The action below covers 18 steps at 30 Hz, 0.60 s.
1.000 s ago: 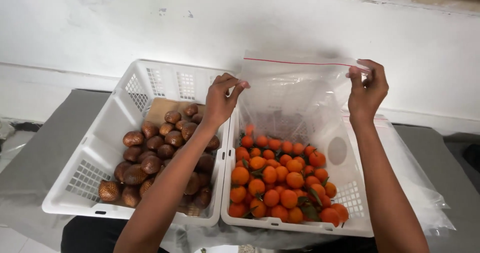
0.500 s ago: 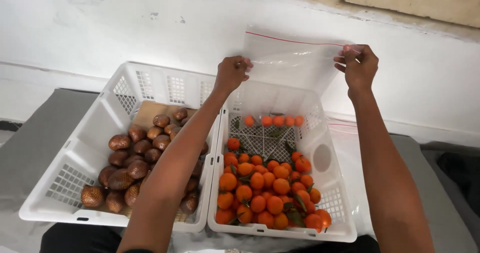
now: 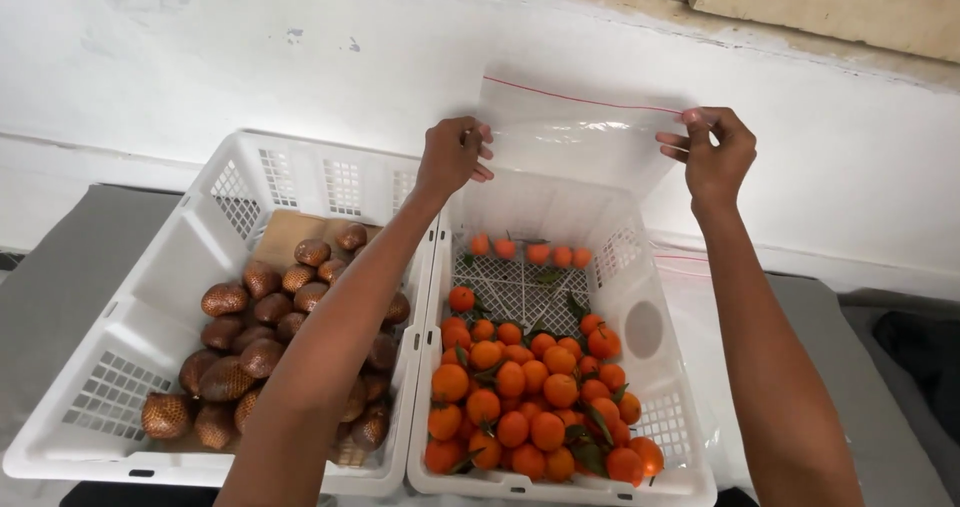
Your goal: The person places small orange fruits from a white crate into a clear plastic bag. They then seal the bag and set it aside.
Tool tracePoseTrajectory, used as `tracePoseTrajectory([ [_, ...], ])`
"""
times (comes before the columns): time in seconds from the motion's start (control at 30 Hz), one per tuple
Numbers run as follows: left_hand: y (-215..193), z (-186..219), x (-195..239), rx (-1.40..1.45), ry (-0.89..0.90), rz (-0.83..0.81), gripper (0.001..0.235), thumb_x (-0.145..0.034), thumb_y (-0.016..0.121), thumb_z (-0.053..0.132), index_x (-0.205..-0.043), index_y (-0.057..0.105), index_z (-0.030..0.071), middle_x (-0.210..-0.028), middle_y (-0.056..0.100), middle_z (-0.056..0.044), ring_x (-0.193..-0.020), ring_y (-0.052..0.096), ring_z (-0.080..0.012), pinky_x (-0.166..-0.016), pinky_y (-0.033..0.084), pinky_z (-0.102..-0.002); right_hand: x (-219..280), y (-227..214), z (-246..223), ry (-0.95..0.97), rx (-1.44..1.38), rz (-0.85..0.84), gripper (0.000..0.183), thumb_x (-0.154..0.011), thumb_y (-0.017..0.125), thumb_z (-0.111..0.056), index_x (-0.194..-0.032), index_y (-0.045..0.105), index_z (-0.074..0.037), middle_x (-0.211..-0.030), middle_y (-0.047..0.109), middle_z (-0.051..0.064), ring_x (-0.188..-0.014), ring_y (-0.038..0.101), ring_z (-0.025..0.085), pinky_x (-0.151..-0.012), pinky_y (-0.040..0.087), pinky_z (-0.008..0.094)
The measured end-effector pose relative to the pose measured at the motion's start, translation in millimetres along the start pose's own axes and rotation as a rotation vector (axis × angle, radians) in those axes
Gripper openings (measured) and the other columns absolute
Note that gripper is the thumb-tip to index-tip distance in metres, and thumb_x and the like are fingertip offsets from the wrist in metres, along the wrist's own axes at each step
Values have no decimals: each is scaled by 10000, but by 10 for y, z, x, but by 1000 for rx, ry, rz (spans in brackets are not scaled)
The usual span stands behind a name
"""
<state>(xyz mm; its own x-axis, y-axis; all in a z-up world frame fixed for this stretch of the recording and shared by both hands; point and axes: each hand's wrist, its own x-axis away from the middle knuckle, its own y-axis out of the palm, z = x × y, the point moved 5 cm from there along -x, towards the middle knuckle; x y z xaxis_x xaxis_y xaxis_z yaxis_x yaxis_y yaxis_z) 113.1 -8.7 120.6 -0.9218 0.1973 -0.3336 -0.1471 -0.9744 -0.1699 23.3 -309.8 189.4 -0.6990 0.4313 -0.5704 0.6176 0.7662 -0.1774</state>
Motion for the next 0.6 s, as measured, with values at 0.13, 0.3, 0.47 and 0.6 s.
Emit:
tracePoseTrajectory([
  [0.13, 121, -655, -420, -56, 47, 39, 221, -953, 467, 59, -925, 678, -5, -800, 686, -161, -669, 708, -199, -623, 621, -278, -127, 150, 397, 16, -12, -7, 94, -1014, 489, -76, -977, 573, -51, -921, 614, 87, -805, 724, 188, -741, 669, 254],
  [0.3, 212, -1083, -618, -84, -18, 142, 244, -1005, 509, 258, -1013, 684, 89, -905, 704, -94, -778, 650, -171, -690, 559, -343, -256, 377, 595, -66, -56, -87, 94, -1037, 491, -121, -1019, 522, -34, -1012, 585, 98, -995, 659, 201, -938, 546, 325],
  [0.47, 175, -628, -299, 2, 19, 123, 319, -1002, 490, 185, -1239, 531, -24, -1230, 575, -241, -1130, 581, -344, -970, 498, -455, -96, 464, 450, -124, -33, -154, 124, -1040, 505, -110, -1113, 463, -19, -1142, 513, 162, -1163, 554, 337, -1046, 447, 470],
  [0.6, 155, -441, -58, -13, 124, 142, 497, -963, 511, 28, -1389, 275, -67, -1337, 328, -347, -1239, 467, -477, -1084, 415, -564, 222, 499, 281, -103, 28, -148, 416, -997, 571, -46, -1317, 306, -69, -1359, 364, 250, -1268, 448, 442, -1090, 390, 534],
])
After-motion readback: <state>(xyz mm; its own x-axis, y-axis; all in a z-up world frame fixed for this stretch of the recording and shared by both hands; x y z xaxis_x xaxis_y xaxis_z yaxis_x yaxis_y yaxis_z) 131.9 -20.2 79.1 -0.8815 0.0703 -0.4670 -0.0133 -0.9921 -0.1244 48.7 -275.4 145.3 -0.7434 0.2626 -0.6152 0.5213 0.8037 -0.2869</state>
